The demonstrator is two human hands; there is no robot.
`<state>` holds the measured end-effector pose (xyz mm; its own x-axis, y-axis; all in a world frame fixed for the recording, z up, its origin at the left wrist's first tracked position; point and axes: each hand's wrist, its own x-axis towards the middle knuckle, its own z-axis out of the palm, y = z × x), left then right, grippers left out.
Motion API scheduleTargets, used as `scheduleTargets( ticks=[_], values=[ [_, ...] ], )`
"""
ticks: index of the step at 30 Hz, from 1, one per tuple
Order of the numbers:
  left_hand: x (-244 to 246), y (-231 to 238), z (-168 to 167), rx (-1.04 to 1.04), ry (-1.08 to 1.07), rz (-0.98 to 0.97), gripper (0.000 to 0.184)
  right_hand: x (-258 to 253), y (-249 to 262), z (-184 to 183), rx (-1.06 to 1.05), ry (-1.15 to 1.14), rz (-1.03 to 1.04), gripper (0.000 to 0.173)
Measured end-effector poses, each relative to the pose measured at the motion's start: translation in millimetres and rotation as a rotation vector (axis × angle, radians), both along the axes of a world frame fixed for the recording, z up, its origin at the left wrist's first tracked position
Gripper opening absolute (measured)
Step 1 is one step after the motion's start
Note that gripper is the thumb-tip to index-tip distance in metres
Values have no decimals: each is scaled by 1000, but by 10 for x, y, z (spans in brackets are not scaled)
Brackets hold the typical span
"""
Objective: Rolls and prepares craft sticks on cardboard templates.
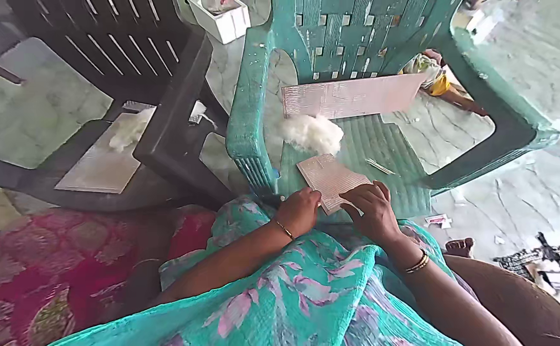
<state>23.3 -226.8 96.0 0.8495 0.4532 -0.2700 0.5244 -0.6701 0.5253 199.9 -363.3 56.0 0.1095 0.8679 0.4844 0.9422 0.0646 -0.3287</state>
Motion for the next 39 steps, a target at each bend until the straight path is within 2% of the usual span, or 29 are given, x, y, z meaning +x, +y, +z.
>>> scheduleTargets(
  ticks=[9,19,30,33,39],
  values=[
    [-53,-111,84,59,-145,-17,25,-49,45,-20,37,25,38,17],
    [-9,-124,-1,105,-344,-41,25,-43,46,-52,58,38,30,17],
    [68,-61,-38,199,-389,-57,24,189,-64,-42,50,-7,-26,19],
    [48,53,-47,199,-422,-13,22,398,-117,-13,24,27,-110,17],
    [31,187,-124,190,-448,45,20,959,109,204,-237,412,-527,21]
  ],
)
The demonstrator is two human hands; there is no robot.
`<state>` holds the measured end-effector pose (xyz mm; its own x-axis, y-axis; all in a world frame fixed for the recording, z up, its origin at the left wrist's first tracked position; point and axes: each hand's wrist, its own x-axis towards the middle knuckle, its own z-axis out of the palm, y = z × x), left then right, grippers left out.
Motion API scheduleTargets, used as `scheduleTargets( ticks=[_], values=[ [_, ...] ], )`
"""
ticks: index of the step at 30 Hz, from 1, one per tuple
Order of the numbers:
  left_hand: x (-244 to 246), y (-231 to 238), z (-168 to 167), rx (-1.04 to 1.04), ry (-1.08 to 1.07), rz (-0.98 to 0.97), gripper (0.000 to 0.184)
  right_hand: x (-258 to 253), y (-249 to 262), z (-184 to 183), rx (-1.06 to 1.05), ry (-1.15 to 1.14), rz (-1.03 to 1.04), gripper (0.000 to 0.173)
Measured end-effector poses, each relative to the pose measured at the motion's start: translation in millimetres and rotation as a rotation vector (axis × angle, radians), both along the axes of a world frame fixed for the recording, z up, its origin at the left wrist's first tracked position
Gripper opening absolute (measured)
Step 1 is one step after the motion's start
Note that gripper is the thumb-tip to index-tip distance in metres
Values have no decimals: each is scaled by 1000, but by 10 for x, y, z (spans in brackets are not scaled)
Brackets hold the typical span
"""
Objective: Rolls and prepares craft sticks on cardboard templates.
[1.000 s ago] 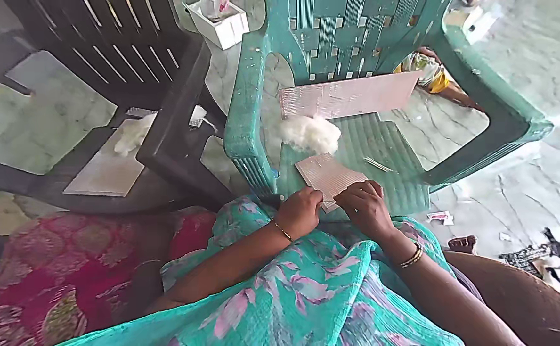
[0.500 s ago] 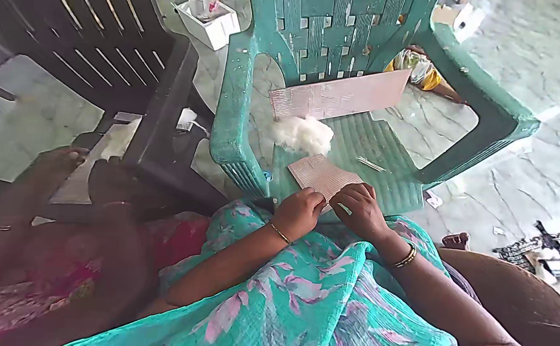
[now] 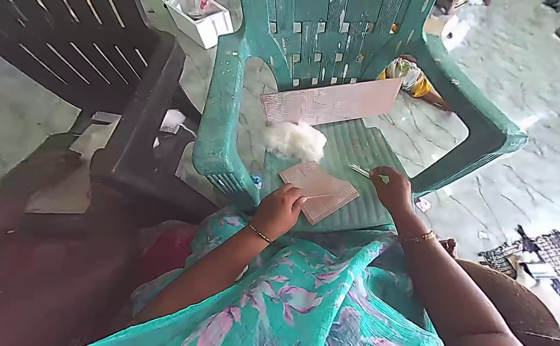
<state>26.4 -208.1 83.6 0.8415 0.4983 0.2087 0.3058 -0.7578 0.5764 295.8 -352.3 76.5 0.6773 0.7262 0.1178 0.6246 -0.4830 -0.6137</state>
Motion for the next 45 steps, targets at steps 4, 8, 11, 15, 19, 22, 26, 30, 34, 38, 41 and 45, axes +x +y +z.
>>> scheduleTargets(
  ticks=[4,8,11,15,19,22,26,30,34,38,41,45],
  values=[
    [18,-25,-34,-68,55,-32,24,349,278,-71,-113,105,-90,29],
    [16,-4,-34,-109,130,-48,27,441,450,-176,-227,78,-122,28],
    [20,17,-34,-140,185,-59,29,350,495,-158,-283,78,-151,28],
    [38,27,-69,-136,194,-76,29,416,469,-178,-223,144,-154,37],
    [46,28,-77,-146,208,-74,28,518,321,-173,-95,177,-152,33],
    [46,32,-77,-152,229,-79,29,519,197,-163,-154,94,-145,29],
    [48,31,-85,-142,221,-81,29,445,138,-231,-214,-23,-96,29],
    [36,35,-104,-130,212,-72,29,395,186,-301,-235,-117,-27,30],
    [13,42,-112,-117,193,-66,28,337,211,-289,-238,-120,-6,34],
    [-8,26,-37,-169,185,-49,29,331,163,-283,-228,-90,-44,38],
    [-40,-21,75,-281,132,-18,28,307,90,-232,-138,-27,-100,37],
    [-124,-119,291,-487,159,57,26,88,-45,-188,11,-6,-142,36]
  ],
)
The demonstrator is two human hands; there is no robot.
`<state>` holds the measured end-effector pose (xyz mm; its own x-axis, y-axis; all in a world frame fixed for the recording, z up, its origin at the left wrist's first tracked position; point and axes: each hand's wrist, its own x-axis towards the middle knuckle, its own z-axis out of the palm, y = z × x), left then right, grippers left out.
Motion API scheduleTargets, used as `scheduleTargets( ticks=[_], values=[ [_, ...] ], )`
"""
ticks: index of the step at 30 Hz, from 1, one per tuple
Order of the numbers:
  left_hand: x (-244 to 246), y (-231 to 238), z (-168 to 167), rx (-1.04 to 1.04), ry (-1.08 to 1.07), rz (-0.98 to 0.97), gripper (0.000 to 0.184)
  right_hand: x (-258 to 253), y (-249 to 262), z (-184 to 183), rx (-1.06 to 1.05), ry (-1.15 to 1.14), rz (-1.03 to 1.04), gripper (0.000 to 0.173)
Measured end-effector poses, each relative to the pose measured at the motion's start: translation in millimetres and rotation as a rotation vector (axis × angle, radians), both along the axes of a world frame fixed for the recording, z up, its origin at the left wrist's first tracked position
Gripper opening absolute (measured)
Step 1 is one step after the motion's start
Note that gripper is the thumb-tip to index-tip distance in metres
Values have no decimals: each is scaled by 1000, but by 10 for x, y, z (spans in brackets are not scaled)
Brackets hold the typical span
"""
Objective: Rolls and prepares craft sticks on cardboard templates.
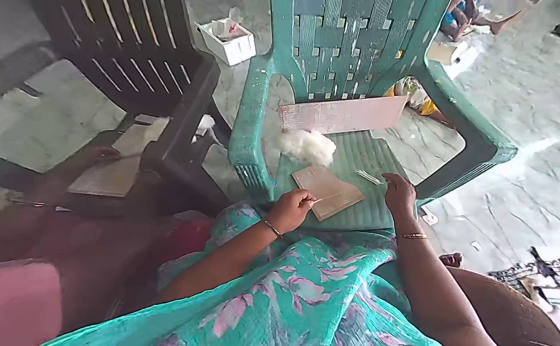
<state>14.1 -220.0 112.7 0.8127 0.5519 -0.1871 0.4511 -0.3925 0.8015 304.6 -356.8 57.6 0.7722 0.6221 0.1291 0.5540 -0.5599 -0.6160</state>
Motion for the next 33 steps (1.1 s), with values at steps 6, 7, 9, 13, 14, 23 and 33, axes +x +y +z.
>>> scheduleTargets(
  ticks=[6,7,9,13,14,23,33],
  values=[
    [-120,-221,249,-122,-5,59,24,-826,-303,219,374,-192,139,28],
    [-146,-269,267,-115,-24,62,24,-966,-357,219,444,-277,194,27],
    [-191,-360,298,-87,-46,59,26,-1222,-438,223,528,-437,301,23],
    [-284,-600,386,52,-37,-16,29,-1572,-530,140,555,-631,440,20],
    [-314,-671,422,92,-25,-52,30,-1623,-542,111,553,-653,457,20],
    [-651,-1112,581,294,166,-142,42,-1989,-695,80,562,-699,601,13],
    [-847,-1099,595,328,189,-73,42,-1857,-793,21,571,-623,503,16]
  ],
)
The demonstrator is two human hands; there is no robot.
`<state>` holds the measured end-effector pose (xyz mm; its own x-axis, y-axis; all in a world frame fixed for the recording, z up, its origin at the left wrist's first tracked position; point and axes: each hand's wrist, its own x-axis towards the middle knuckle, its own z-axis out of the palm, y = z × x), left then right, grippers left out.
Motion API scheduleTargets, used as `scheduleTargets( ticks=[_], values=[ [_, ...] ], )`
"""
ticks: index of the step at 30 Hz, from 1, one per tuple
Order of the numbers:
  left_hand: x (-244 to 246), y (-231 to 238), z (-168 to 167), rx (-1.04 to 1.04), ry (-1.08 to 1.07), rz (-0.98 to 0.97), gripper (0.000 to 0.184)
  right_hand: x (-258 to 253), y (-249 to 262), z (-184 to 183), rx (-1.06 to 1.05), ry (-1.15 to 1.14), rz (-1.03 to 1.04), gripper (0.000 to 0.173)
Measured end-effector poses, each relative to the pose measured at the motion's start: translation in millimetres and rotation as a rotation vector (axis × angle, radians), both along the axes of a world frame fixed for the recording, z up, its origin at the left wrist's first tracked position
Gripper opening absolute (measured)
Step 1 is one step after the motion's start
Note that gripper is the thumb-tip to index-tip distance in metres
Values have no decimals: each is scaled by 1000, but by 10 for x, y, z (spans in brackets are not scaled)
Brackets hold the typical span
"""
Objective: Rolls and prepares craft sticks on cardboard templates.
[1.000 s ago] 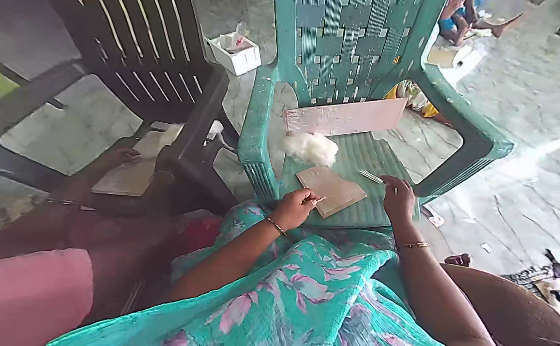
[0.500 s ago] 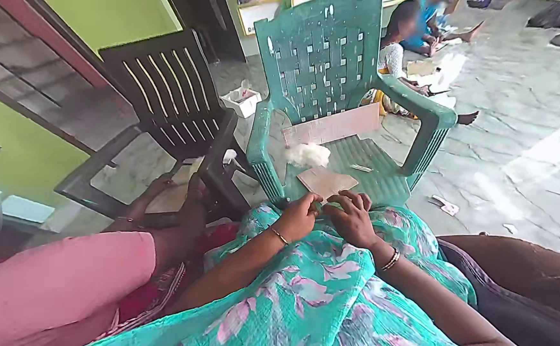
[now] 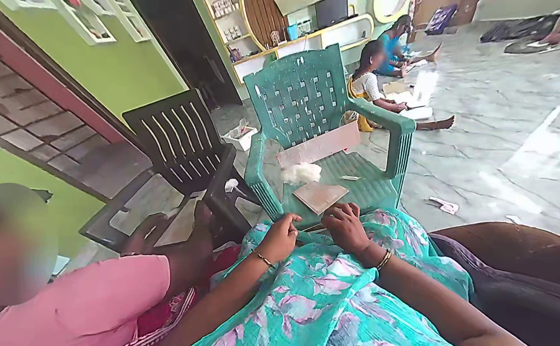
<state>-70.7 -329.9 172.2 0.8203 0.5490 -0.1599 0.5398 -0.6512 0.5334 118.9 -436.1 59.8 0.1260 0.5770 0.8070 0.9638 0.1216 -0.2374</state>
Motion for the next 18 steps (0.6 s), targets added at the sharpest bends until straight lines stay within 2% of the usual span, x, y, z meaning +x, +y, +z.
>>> scheduleTargets(
  ticks=[10,18],
  values=[
    [29,116,-68,70,3,-22,31,77,54,-68,7,69,8,16],
    [183,179,-70,36,5,9,26,163,-17,-47,-124,392,21,13]
  ],
)
